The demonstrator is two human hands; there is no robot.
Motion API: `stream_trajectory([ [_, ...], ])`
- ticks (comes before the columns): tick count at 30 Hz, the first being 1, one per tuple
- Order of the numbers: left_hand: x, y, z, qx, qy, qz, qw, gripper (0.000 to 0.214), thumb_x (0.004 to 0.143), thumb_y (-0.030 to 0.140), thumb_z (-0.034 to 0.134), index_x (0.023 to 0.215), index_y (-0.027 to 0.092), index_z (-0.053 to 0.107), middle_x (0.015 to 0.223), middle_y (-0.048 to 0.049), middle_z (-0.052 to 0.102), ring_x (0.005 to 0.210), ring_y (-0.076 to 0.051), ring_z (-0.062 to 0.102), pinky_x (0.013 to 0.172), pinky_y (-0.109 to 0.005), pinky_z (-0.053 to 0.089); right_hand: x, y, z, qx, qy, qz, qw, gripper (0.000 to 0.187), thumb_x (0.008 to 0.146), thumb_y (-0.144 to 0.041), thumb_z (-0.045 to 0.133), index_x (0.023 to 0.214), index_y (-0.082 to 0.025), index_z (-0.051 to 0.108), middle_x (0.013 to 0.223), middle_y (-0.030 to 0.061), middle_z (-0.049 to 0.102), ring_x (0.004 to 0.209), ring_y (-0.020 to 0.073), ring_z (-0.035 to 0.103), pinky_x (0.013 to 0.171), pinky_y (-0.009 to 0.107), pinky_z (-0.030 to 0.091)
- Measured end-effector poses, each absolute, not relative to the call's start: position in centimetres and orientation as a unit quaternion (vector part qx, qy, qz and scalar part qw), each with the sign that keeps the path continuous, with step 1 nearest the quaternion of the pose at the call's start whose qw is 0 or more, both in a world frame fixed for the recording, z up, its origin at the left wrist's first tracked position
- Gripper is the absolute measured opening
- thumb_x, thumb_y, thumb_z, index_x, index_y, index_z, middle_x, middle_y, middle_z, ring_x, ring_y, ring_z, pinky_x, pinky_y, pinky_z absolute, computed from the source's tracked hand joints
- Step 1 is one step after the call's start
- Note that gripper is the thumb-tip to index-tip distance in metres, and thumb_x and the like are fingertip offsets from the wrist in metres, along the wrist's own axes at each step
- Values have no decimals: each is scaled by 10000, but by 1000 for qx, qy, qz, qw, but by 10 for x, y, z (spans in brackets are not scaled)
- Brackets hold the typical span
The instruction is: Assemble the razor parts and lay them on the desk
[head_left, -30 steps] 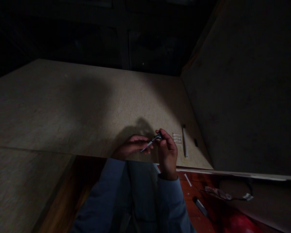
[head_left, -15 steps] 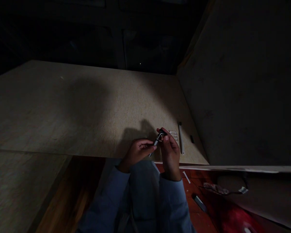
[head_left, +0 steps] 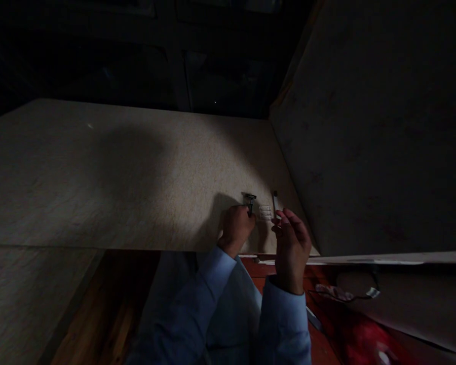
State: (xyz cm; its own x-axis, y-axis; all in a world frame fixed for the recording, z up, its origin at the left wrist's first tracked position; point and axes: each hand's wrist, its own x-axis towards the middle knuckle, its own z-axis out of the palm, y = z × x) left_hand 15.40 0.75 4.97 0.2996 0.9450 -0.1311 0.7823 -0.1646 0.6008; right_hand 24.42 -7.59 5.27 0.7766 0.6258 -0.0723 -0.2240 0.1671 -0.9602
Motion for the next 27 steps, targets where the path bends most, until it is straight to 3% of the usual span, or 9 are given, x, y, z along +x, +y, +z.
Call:
stream_trajectory([
  [5,168,4,56,762,578,94,276,227,865,237,562,923,165,769,950,-164,762,869,-250,725,697,-287,484,247,-74,49,-568,-167,295,750,294,736,-340,768,980,-190,703,966,42,727,723,126,635,667,260,486],
  [21,179,-10,59,749,589,116,280,213,899,225,561,1061,134,664,1015,-141,735,949,-255,701,776,-312,516,244,-71,41,-537,-179,324,758,204,749,-306,770,914,-194,725,886,3,710,737,121,623,724,271,484],
  [27,176,-15,52,758,566,173,272,512,894,294,601,1378,163,500,1331,-183,577,1181,-281,575,920,-365,485,247,-73,39,-560,-191,304,746,219,758,-319,761,931,-191,723,887,11,714,750,132,634,738,289,498],
])
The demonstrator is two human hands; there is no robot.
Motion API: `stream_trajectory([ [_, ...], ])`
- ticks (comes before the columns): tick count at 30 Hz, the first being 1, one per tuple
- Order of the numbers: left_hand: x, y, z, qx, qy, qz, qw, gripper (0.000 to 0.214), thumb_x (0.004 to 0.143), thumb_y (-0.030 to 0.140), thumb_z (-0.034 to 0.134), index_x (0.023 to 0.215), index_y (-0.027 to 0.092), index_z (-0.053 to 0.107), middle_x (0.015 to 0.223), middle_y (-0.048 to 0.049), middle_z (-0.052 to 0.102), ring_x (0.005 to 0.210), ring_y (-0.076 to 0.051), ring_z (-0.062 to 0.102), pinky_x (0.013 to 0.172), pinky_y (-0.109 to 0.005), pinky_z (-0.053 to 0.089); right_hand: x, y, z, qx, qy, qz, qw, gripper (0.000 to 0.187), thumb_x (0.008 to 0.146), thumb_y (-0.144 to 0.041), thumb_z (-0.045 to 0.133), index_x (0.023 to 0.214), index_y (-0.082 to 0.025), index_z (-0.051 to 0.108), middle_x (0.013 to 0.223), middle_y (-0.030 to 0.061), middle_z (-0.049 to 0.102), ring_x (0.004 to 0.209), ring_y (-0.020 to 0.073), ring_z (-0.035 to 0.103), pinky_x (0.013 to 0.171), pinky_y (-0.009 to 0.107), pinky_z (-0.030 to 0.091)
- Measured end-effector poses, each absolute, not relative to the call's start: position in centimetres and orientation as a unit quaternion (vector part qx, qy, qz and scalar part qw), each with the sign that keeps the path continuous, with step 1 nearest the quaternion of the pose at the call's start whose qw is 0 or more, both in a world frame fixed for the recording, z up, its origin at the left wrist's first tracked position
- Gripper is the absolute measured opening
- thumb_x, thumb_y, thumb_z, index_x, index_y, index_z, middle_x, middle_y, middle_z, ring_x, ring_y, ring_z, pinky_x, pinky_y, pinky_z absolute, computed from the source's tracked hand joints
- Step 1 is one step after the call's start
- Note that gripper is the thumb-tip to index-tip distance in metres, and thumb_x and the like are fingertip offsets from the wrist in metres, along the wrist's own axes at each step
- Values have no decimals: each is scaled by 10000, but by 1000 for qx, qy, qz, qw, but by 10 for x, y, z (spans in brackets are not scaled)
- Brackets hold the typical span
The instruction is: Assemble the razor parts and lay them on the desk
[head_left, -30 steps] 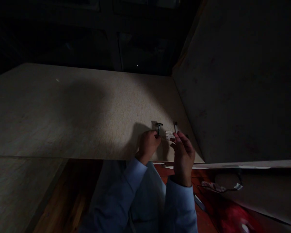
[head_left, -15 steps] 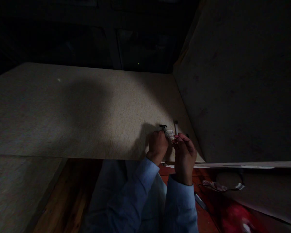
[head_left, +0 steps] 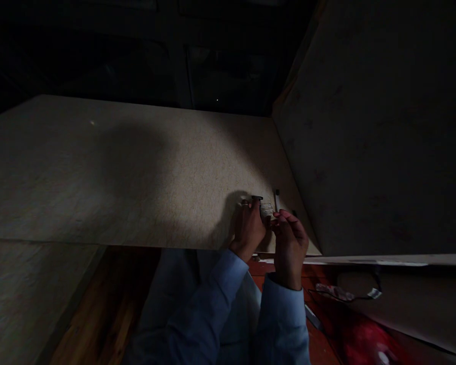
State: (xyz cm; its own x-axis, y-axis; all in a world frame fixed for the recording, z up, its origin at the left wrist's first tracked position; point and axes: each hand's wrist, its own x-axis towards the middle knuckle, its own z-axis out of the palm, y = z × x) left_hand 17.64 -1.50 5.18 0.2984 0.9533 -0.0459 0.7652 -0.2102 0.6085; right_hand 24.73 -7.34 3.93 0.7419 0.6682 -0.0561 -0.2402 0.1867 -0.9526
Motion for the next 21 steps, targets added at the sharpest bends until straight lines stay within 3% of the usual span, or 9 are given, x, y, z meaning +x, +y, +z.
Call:
stream_trajectory([
  [2,175,-13,47,779,540,191,255,525,871,315,635,1371,202,520,1375,-162,525,1210,-285,529,969,-386,458,250,-75,39,-567,-191,296,744,229,756,-326,758,932,-186,715,882,16,713,741,140,635,725,299,508],
  [6,172,-4,45,820,488,197,225,368,844,358,665,1177,201,652,1361,-138,494,1227,-303,463,1026,-423,412,255,-77,41,-568,-172,287,752,245,733,-336,770,918,-189,705,875,16,711,713,132,632,693,285,508],
  [10,172,0,49,847,462,163,208,229,862,292,630,1058,193,694,1388,-147,471,1269,-325,408,1038,-476,387,257,-79,43,-567,-161,286,756,246,708,-323,781,899,-188,704,865,8,704,680,118,618,647,256,489],
  [16,176,0,47,852,469,131,193,253,864,208,593,1100,222,683,1441,-126,453,1292,-310,395,1019,-472,390,261,-81,38,-582,-160,273,749,247,722,-327,759,918,-188,700,884,8,702,689,118,611,634,241,462],
  [21,176,1,43,834,480,163,218,390,843,337,669,1216,228,638,1454,-119,460,1293,-314,417,1029,-470,396,273,-84,22,-681,-244,169,669,288,748,-388,716,936,-170,701,942,65,708,837,196,645,754,325,487],
])
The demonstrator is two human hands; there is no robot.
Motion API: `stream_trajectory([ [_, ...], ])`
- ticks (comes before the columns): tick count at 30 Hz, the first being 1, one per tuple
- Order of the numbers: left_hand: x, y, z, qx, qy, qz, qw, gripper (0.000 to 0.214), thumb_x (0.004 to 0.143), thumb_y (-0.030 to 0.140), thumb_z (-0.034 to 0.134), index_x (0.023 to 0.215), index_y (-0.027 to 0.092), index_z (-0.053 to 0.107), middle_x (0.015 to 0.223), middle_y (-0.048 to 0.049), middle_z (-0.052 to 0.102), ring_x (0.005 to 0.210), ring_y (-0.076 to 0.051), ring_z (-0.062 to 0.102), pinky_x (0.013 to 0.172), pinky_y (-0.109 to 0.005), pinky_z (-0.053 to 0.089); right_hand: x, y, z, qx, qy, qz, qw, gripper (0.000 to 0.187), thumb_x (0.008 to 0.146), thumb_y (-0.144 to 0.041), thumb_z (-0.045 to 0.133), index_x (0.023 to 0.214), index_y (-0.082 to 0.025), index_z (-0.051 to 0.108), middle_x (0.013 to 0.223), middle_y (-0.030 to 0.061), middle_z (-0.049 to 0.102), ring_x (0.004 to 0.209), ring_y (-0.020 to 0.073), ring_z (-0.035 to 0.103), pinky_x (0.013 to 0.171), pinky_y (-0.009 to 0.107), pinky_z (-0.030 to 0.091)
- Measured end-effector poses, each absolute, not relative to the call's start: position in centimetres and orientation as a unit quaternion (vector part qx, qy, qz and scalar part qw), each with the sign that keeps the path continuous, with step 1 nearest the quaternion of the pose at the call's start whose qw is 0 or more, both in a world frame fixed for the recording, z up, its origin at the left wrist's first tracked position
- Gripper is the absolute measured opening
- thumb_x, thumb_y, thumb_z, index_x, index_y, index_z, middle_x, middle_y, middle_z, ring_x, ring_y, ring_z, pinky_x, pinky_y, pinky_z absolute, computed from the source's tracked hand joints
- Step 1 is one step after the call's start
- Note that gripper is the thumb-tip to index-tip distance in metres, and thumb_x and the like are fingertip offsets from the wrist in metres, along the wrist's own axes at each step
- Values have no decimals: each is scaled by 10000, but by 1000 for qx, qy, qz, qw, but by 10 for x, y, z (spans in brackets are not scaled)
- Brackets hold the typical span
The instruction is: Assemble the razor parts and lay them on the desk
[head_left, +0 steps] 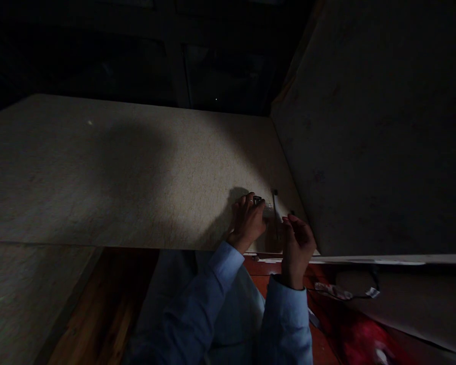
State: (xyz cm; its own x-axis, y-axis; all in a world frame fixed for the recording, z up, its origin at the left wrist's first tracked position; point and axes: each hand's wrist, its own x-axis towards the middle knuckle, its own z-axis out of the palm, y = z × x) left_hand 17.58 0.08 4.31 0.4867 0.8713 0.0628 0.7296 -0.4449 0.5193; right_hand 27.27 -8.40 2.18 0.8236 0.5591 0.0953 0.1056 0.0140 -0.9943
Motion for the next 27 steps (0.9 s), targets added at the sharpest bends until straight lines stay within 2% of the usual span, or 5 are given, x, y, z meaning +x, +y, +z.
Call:
stream_trajectory([
  [3,171,2,40,794,497,250,245,398,848,347,674,1221,212,638,1361,-111,545,1252,-276,475,1064,-431,391,281,-86,11,-736,-324,142,577,339,747,-395,678,998,-168,708,969,92,687,851,231,633,752,365,492],
  [5,163,2,38,764,498,314,264,303,873,239,626,1172,202,658,1242,-99,620,1202,-237,522,1057,-392,410,285,-87,5,-752,-371,120,531,343,735,-372,666,1009,-173,716,973,98,670,873,249,616,804,405,488],
  [11,121,3,19,679,512,401,340,355,810,22,493,1060,184,685,1035,-78,699,902,-166,646,828,-297,527,289,-86,-1,-754,-418,85,500,305,713,-319,649,983,-203,731,990,98,667,921,271,574,897,442,454],
  [21,35,11,9,538,453,479,525,357,706,183,637,1059,151,675,912,-51,714,787,-134,647,769,-261,534,249,-83,37,-717,-416,100,551,252,829,-363,614,1001,-202,704,1069,97,656,971,244,605,751,353,483],
  [27,4,8,7,499,424,491,575,410,694,255,740,1088,177,658,913,-53,710,873,-174,667,833,-321,544,182,-66,37,-617,-479,299,548,233,890,-377,614,1029,-211,699,1039,75,707,922,206,657,799,334,513],
])
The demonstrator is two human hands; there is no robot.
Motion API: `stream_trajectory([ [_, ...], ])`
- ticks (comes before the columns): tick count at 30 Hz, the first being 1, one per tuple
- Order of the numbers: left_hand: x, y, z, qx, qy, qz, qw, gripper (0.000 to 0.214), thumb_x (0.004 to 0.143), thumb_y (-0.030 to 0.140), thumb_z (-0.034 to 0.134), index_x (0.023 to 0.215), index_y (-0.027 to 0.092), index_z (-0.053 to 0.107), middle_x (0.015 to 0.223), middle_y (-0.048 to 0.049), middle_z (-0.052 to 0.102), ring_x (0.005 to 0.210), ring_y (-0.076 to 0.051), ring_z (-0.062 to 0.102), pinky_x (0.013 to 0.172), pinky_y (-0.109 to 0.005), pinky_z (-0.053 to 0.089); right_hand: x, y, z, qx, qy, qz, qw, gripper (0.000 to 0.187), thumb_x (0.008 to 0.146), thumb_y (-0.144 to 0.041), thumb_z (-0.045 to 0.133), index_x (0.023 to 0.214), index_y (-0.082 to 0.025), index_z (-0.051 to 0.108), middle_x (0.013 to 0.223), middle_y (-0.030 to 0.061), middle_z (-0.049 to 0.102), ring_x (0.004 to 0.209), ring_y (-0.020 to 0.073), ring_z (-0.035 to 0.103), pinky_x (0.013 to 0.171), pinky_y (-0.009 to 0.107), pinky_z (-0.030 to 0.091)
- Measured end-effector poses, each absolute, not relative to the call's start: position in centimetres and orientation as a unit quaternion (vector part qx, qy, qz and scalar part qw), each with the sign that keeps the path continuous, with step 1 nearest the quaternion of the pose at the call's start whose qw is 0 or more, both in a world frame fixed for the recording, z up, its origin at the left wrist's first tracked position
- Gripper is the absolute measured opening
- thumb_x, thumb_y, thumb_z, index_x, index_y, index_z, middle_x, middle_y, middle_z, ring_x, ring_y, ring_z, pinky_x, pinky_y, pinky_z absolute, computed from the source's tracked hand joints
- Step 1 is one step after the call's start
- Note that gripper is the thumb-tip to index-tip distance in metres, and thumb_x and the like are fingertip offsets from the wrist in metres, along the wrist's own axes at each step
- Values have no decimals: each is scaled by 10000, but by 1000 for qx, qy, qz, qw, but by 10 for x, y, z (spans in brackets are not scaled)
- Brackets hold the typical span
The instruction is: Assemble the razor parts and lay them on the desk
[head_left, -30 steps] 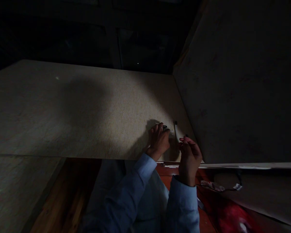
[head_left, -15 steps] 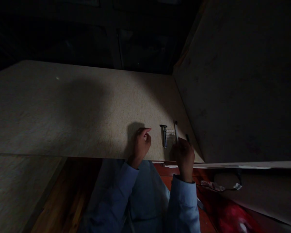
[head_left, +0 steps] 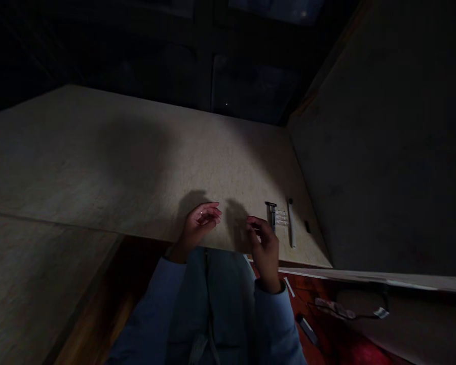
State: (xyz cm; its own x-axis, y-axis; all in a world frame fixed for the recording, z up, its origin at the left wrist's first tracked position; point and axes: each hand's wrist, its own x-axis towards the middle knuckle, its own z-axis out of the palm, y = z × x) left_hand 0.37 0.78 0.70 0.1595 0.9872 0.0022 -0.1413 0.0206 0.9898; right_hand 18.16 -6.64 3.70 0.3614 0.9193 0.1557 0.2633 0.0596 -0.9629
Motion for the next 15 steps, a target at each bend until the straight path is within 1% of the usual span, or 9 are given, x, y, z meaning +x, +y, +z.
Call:
stream_trajectory([
  [3,-1,6,8,488,405,482,605,456,693,262,767,1120,168,638,925,-58,706,896,-187,672,852,-348,545,156,-58,28,-578,-512,359,524,223,888,-380,627,1024,-224,709,1034,71,722,939,209,670,822,334,525],
  [8,-1,6,9,474,390,463,639,442,679,256,778,1083,176,617,934,-48,695,880,-170,677,831,-318,545,146,-49,15,-569,-533,360,513,223,907,-371,607,1015,-226,737,1032,68,749,977,216,682,888,345,513],
  [12,3,6,8,483,387,457,639,399,661,250,768,1015,169,602,910,-43,685,839,-157,672,789,-293,538,150,-48,13,-566,-555,357,494,236,927,-356,575,1018,-232,754,1017,63,763,952,217,698,867,342,519],
  [15,5,5,8,502,387,453,627,358,664,227,737,990,169,599,917,-47,681,853,-163,670,801,-305,536,153,-48,15,-572,-584,331,471,233,921,-351,578,995,-239,768,986,64,768,911,223,708,824,334,528],
])
